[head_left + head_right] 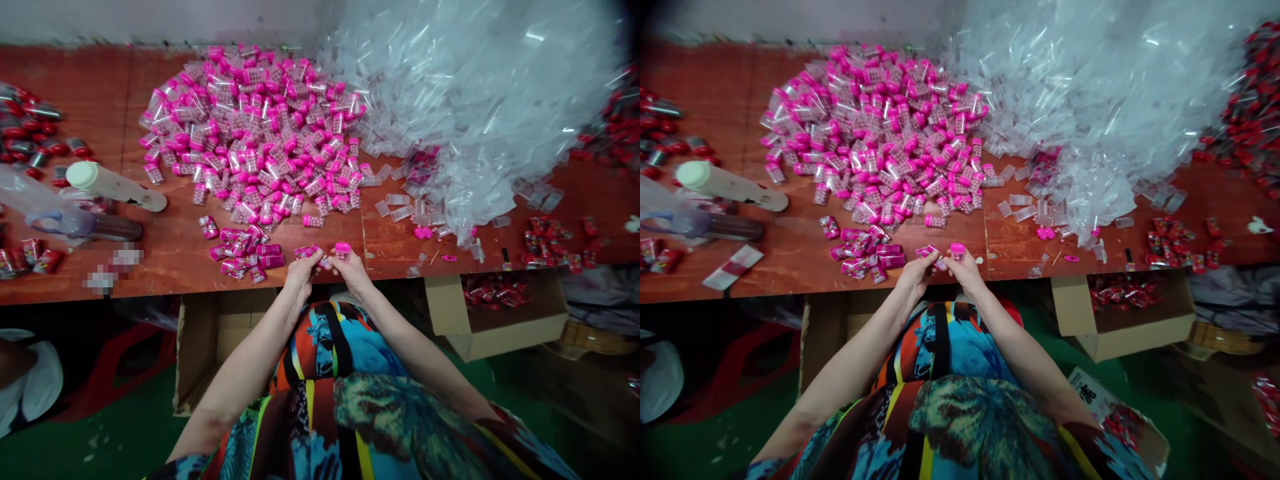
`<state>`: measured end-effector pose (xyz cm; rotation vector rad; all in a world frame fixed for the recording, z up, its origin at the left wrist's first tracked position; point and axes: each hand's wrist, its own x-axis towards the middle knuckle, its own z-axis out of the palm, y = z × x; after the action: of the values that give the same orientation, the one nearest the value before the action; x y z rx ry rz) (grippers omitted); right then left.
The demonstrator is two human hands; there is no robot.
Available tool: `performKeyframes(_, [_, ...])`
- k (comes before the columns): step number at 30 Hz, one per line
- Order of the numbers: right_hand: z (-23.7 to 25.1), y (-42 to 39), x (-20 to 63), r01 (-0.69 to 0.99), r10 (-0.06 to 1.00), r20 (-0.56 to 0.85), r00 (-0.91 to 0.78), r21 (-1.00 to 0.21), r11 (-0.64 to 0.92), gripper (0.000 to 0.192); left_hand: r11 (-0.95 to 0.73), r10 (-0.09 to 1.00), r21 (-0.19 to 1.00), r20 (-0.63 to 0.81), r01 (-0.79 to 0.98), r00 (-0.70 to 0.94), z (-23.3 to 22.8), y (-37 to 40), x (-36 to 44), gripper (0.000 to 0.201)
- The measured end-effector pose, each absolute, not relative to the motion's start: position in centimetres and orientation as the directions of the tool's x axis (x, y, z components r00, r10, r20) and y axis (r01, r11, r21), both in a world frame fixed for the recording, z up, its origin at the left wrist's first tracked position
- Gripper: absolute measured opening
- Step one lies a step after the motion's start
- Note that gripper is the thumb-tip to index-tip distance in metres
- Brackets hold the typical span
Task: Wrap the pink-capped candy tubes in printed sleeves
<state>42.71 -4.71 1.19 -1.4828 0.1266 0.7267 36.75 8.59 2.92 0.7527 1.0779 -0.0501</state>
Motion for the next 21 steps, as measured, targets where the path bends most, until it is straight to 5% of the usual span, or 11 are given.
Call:
performKeyframes(9, [3.3, -6.0, 42.8, -0.648, 0.484, -0.591, 0.645, -0.759, -0.062, 0.052, 0.882, 0.272, 0.386, -0.885, 0.271, 0.378, 2.9, 9.9, 37.1, 0.035])
performKeyframes(13, [3.3, -5.7, 41.7, -0.565, 0.405, -0.563, 0.72, -0.815, -0.128, 0.035, 0.918, 0.246, 0.325, -0.916, 0.227, 0.317, 2.9, 10.1, 37.2, 0.035])
performKeyframes(21, [3.0, -4.7, 41.2, -0.494, 0.318, -0.521, 0.792, -0.853, -0.17, 0.046, 0.915, 0.225, 0.324, -0.904, 0.24, 0.363, 3.1, 10.1, 37.1, 0.033])
